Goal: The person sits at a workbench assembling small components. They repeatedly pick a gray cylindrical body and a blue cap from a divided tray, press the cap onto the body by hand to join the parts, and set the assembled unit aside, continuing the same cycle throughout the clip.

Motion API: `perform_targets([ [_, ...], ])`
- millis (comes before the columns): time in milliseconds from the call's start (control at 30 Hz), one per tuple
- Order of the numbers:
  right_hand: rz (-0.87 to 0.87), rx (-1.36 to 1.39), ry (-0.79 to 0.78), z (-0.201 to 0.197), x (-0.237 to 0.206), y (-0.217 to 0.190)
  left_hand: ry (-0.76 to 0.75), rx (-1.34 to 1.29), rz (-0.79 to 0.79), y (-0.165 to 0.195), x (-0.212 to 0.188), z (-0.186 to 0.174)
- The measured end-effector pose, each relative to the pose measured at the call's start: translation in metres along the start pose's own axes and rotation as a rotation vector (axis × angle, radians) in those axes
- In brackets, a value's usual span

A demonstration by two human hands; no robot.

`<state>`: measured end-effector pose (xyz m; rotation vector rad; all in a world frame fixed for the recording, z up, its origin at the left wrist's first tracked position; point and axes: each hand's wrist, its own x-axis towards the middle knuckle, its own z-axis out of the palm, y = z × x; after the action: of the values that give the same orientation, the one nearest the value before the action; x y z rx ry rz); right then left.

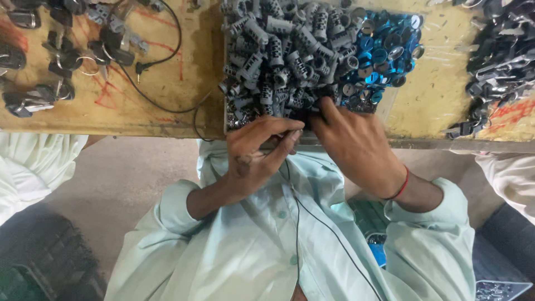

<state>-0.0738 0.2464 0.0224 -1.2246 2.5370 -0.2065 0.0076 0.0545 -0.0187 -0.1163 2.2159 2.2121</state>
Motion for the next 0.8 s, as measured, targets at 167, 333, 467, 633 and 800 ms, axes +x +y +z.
perform_targets([
  [167, 0.024, 0.082, -0.045, -0.010, 0.004, 0.001, -0.004, 0.037, 0.049, 0.006, 0.001, -0.004],
  [333, 0.161, 0.365, 0.243, 0.003, -0.006, -0.005, -0.032, 0.027, 0.089, 0.007, 0.006, -0.003],
  [467, 0.335, 0.704, 0.298, 0.022, -0.021, -0.004, -0.066, 0.037, 0.107, 0.004, 0.006, -0.001],
  [633, 0.385, 1.265, 0.315, 0.034, -0.036, -0.003, -0.132, -0.174, -0.109, 0.003, 0.005, 0.004],
  [800, 0.368, 1.661, 0.240, 0.037, -0.037, -0.004, -0.131, -0.250, -0.110, 0.000, 0.007, 0.011],
])
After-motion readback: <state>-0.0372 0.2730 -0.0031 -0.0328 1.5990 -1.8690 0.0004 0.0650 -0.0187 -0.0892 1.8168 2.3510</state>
